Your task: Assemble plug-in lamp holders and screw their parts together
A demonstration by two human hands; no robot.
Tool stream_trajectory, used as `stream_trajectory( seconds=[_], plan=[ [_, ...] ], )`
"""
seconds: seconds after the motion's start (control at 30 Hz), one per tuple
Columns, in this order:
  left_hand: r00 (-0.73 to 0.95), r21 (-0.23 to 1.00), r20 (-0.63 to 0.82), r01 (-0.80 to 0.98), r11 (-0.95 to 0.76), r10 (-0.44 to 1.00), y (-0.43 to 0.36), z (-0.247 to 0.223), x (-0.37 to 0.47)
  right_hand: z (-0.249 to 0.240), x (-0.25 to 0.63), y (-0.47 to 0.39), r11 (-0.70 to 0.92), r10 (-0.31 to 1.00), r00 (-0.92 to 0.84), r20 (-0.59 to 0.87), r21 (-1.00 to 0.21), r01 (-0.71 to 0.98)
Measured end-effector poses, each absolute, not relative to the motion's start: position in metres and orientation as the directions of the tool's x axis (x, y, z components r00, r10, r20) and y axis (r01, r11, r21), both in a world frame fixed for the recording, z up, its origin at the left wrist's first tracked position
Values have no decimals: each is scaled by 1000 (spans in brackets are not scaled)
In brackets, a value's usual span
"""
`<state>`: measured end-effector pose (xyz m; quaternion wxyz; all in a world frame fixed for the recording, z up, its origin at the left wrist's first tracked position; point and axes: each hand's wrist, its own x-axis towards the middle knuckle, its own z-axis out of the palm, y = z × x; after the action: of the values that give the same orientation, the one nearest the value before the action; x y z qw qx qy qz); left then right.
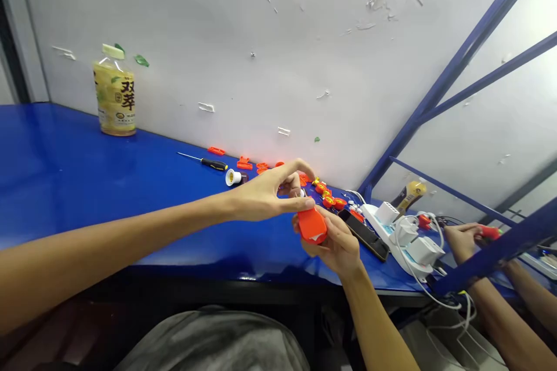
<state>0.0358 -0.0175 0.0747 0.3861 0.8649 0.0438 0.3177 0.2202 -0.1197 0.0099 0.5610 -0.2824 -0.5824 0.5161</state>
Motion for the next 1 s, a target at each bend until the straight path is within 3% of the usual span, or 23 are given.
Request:
stream_trajectory(
  seconds=[0.1,0.23,0.4,0.5,0.6,0.67,0.8,1.0],
  plan=[
    [834,802,415,-146,-579,365,-19,74,39,11,219,-120,319,895,-231,383,-909,-269],
    [804,852,442,-237,-467,398,-24,73,41,16,217,-121,336,890,-226,397,-904,-262],
    [695,764,527,-137,-630,489,-32,58,43,19,211,-112,350,921,-87,379,-905,-244],
    [602,794,518,-75,-604,607,-28,50,45,20,203,-98,308,936,-94,339,-919,-247],
    [576,869,451,-110,-482,682,-15,48,42,24,199,-82,196,972,-108,208,-974,-109],
    [574,891,426,-130,-435,700,-4,47,37,30,203,-71,160,987,-7,160,-987,25],
    [583,897,402,-95,-432,706,17,33,27,58,219,-46,371,903,195,384,-923,101],
    [741,840,260,142,-524,618,24,2,28,104,213,-25,621,781,111,615,-783,-34]
  ],
)
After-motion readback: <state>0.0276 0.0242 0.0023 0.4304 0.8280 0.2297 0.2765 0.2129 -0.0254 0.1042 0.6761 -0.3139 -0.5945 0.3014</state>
